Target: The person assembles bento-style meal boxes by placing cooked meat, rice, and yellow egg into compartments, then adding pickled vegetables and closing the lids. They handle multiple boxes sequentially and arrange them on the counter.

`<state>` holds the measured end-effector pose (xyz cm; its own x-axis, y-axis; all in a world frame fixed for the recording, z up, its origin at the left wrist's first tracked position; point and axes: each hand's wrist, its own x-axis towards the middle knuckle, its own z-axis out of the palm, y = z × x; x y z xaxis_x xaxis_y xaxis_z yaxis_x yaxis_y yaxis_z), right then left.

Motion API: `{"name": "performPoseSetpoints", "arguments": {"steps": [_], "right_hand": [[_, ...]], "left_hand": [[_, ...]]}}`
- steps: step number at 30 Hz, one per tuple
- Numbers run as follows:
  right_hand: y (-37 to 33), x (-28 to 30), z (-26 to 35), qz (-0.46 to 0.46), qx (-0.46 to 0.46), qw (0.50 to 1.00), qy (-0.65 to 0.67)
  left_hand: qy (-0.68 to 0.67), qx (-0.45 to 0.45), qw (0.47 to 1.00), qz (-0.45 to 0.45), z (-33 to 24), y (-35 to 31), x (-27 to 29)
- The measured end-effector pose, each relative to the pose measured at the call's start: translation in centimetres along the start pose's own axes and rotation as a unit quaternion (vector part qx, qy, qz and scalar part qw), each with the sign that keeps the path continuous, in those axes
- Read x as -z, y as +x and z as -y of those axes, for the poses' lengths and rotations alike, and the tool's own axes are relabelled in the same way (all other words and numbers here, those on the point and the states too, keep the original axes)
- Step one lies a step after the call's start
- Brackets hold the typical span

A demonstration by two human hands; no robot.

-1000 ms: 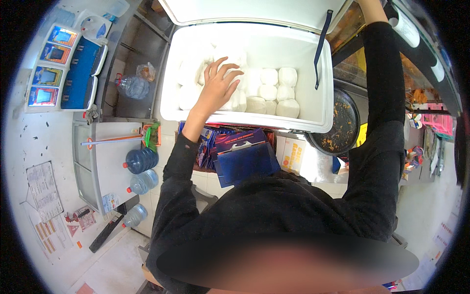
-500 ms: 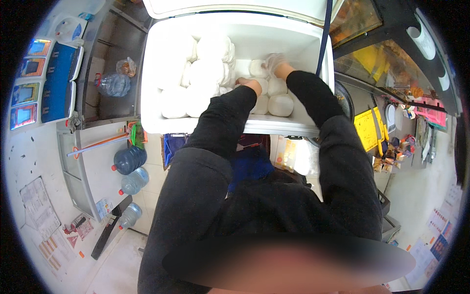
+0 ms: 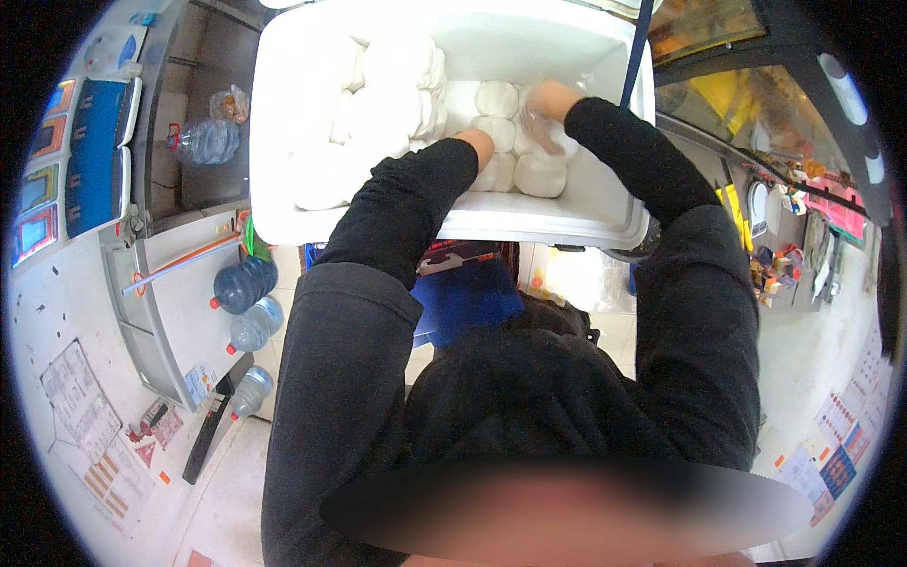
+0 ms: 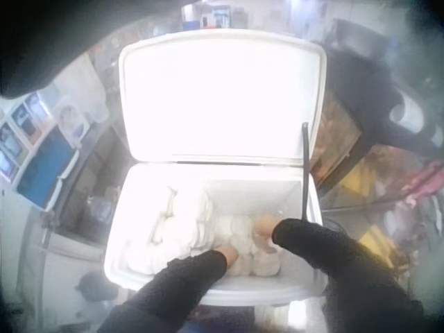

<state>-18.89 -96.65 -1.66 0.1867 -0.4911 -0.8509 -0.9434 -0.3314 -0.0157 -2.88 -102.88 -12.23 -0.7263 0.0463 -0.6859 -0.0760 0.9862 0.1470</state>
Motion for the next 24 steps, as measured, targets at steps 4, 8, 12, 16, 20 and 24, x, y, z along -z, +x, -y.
{"name": "performPoseSetpoints", "arguments": {"steps": [4, 8, 12, 16, 20, 24], "right_hand": [[-2.1, -2.2, 3.5, -0.085, -0.024, 0.977, 0.196], [0.8, -3.8, 2.4, 0.177, -0.044, 0.953, 0.242], [3.0, -5.1, 0.3, 0.208, -0.118, 0.904, 0.356], [3.9, -6.6, 1.8, 0.014, -0.111, 0.948, 0.298], [3.3, -6.2, 1.8, -0.267, -0.151, 0.918, 0.252], [-3.9, -6.7, -0.4, -0.558, -0.064, 0.757, 0.334]], "left_hand": [[-0.04, -0.008, 0.997, 0.061, -0.8, -1.1, 4.7], [-0.264, 0.013, 0.959, 0.103, -0.8, 0.5, 3.2], [-0.393, 0.008, 0.916, 0.074, 0.2, 3.0, 0.3], [-0.419, -0.166, 0.889, 0.087, 2.1, 3.2, -1.6], [-0.644, -0.08, 0.757, 0.069, 2.7, 3.0, -2.6], [-0.586, -0.097, 0.802, 0.056, 1.3, 1.9, -1.3]]}}
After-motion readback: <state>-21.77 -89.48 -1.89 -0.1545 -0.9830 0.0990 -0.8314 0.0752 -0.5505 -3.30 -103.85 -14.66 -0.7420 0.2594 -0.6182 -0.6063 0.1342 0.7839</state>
